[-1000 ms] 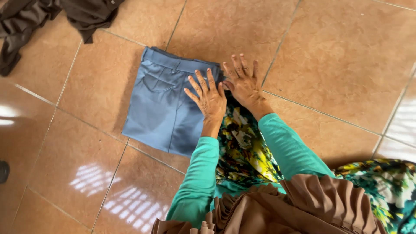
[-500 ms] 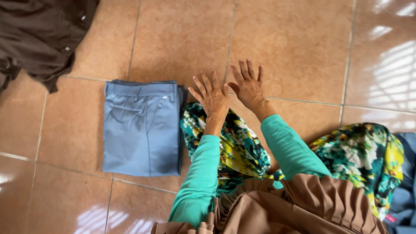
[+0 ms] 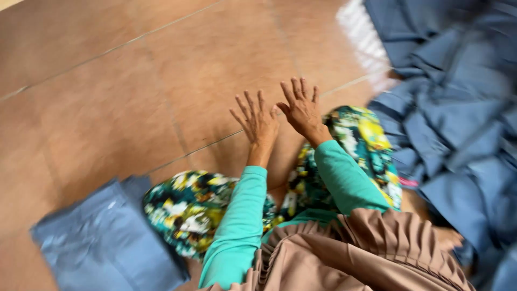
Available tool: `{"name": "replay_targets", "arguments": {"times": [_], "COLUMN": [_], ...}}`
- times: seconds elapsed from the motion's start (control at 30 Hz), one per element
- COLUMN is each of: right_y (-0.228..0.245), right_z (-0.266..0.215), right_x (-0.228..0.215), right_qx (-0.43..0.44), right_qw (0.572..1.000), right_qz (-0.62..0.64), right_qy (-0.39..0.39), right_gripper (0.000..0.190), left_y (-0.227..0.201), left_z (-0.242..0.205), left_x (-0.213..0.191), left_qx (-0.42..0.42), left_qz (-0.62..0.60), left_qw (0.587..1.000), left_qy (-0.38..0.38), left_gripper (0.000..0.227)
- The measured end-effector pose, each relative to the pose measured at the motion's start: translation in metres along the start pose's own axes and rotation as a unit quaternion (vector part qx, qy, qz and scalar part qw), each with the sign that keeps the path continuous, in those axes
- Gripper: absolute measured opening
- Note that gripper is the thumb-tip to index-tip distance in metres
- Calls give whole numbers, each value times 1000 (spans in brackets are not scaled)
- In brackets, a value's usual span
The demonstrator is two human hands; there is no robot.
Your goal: The person is folding trousers and stacking them neatly on the floor.
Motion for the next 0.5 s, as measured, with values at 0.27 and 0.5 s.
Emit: {"name": "replay_targets", "arguments": {"times": [0.27,0.5], "right_y": [-186,-312], "right_z": [-96,-269], "right_x": [-40,-56], "right_qx": [191,333], "right_qw": [971,920], "right_qz": [-12,-11], "right_qy": [-146,-205], "right_gripper": [65,63], "left_y": [-199,-321], "left_z": [-36,-134], "left_x": [-5,37], "left_qx": [270,435], "left_qz": [-43,-53], "left_qw": [962,899], "left_qy": [-23,11], "left_gripper": [65,67]}}
Point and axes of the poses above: each hand's wrist, its own z-axis towards the middle knuckle, its own x-axis out of the palm, y = z × x, the point moved 2 cm from there along z, towards the middle knuckle, and after that the axes turned 2 degrees about -z, right-handed, at the moved point
